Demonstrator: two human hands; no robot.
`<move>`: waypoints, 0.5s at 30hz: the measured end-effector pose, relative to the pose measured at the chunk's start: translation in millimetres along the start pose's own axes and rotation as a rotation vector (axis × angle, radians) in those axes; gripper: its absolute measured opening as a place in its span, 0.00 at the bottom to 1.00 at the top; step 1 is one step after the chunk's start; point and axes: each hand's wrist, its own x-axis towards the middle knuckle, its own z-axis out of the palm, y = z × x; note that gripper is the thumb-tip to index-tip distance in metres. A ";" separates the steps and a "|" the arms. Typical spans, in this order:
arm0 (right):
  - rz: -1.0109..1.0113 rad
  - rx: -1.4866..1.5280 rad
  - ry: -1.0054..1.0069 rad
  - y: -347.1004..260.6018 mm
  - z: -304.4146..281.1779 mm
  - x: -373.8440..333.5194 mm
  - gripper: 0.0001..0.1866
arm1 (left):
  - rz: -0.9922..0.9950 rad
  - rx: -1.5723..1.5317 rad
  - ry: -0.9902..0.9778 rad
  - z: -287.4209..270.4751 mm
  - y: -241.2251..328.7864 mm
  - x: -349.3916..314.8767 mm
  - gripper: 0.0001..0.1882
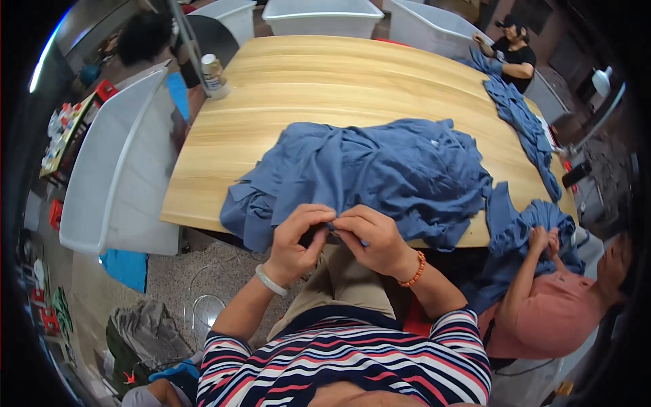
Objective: Inspecting and arranging blue fabric pieces on a work table in a garment factory.
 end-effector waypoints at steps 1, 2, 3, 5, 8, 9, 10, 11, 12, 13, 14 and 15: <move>0.018 0.010 0.018 -0.3 -2.4 0.4 0.13 | 0.005 0.019 0.018 -2.4 -5.3 -0.4 0.13; 0.032 0.024 0.032 -1.3 -3.2 1.4 0.12 | -0.087 -0.177 -0.038 -6.9 -9.7 -1.4 0.11; 0.009 0.043 0.024 -2.9 -4.1 2.4 0.12 | -0.176 -0.374 -0.094 -10.6 -13.4 -1.4 0.10; 0.119 0.047 0.027 -6.5 -6.4 3.1 0.13 | -0.206 -0.435 -0.116 -10.2 -12.6 2.1 0.09; 0.117 0.031 0.023 -7.3 -7.4 2.9 0.15 | -0.299 -0.592 -0.130 -6.1 -16.3 4.0 0.08; 0.137 0.016 0.038 -8.4 -7.4 2.6 0.15 | -0.291 -0.624 -0.141 -5.2 -18.4 4.4 0.07; 0.150 0.003 0.028 -8.4 -7.4 2.1 0.15 | -0.273 -0.615 -0.142 -5.3 -19.8 4.0 0.07; 0.134 0.018 0.019 -6.8 -7.7 0.9 0.15 | -0.256 -0.611 -0.149 -4.3 -21.6 3.8 0.07; 0.147 0.000 0.014 -4.6 -8.1 0.3 0.14 | -0.198 -0.538 -0.144 -3.4 -22.8 5.0 0.07; 0.159 -0.018 0.010 -2.3 -8.3 1.1 0.13 | -0.194 -0.523 -0.126 -4.3 -21.9 5.8 0.07; 0.151 -0.057 0.003 -1.7 -11.2 2.3 0.11 | -0.175 -0.507 -0.140 -3.2 -19.8 7.2 0.06; 0.138 -0.049 -0.001 -0.2 -12.2 2.0 0.11 | -0.156 -0.490 -0.154 -2.5 -17.8 8.2 0.06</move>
